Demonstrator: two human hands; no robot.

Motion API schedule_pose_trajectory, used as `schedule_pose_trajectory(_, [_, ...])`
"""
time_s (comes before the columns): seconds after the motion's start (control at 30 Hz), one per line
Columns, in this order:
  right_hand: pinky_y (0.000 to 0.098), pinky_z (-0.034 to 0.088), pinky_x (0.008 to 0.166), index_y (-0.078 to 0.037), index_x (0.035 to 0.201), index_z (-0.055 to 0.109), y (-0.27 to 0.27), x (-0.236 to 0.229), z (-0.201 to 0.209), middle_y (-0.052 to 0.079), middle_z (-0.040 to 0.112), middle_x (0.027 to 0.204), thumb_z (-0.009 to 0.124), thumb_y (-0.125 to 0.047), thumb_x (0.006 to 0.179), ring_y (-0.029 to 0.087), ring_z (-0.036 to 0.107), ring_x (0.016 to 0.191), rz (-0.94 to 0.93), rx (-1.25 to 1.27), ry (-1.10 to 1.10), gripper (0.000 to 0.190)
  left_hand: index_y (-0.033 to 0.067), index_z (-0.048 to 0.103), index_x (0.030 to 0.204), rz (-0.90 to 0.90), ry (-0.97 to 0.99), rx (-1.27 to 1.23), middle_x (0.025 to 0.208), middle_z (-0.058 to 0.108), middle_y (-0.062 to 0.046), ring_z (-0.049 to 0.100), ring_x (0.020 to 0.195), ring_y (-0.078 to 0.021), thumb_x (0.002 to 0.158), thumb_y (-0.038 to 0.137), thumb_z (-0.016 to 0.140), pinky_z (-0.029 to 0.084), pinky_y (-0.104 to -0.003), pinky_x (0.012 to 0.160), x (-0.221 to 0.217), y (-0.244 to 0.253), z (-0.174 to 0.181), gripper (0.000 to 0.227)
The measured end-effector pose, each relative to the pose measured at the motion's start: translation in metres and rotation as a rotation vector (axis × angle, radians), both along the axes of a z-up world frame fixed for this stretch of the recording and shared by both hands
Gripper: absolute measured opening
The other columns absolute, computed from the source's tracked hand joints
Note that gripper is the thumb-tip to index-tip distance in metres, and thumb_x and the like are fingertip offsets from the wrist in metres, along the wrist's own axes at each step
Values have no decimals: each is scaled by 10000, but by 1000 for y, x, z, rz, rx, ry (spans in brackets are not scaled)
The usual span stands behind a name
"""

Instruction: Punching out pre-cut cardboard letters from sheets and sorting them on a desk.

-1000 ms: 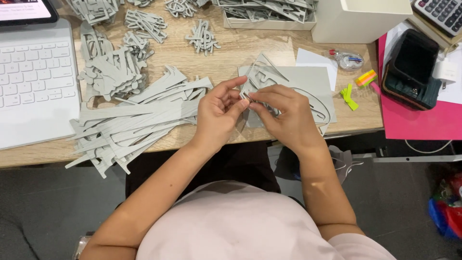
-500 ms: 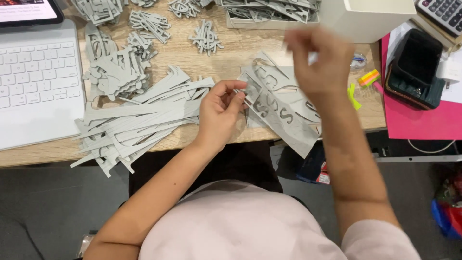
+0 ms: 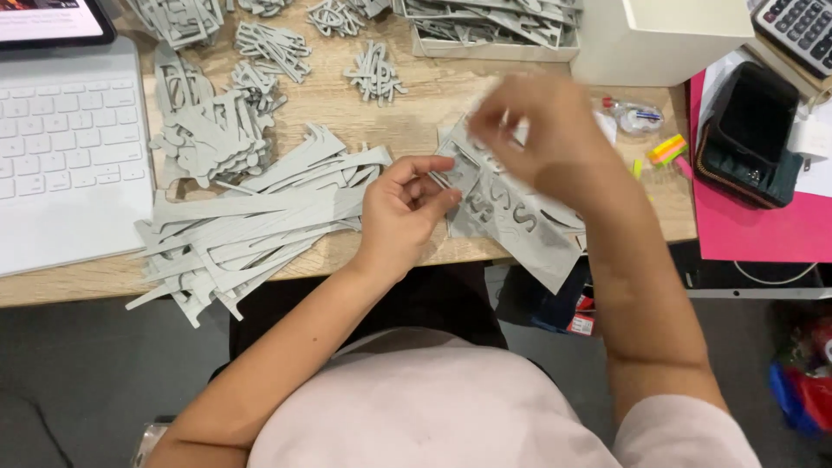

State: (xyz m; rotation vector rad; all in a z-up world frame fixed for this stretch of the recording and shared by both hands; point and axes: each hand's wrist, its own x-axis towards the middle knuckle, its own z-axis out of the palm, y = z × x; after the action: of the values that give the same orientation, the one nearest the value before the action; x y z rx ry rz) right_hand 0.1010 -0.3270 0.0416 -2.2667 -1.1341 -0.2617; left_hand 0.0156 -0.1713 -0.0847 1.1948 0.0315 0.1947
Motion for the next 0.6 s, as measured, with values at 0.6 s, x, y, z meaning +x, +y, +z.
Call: schedule_pose_trajectory(0.6, [386, 613, 766, 24, 942, 775, 2, -47, -30, 164, 748, 873, 753, 91, 900, 321, 752, 812, 43, -36, 133, 82, 26, 652, 1171, -9, -36, -36, 887, 536, 9, 632, 777, -45, 854, -142, 710, 582, -208, 760, 5, 5, -2, 364])
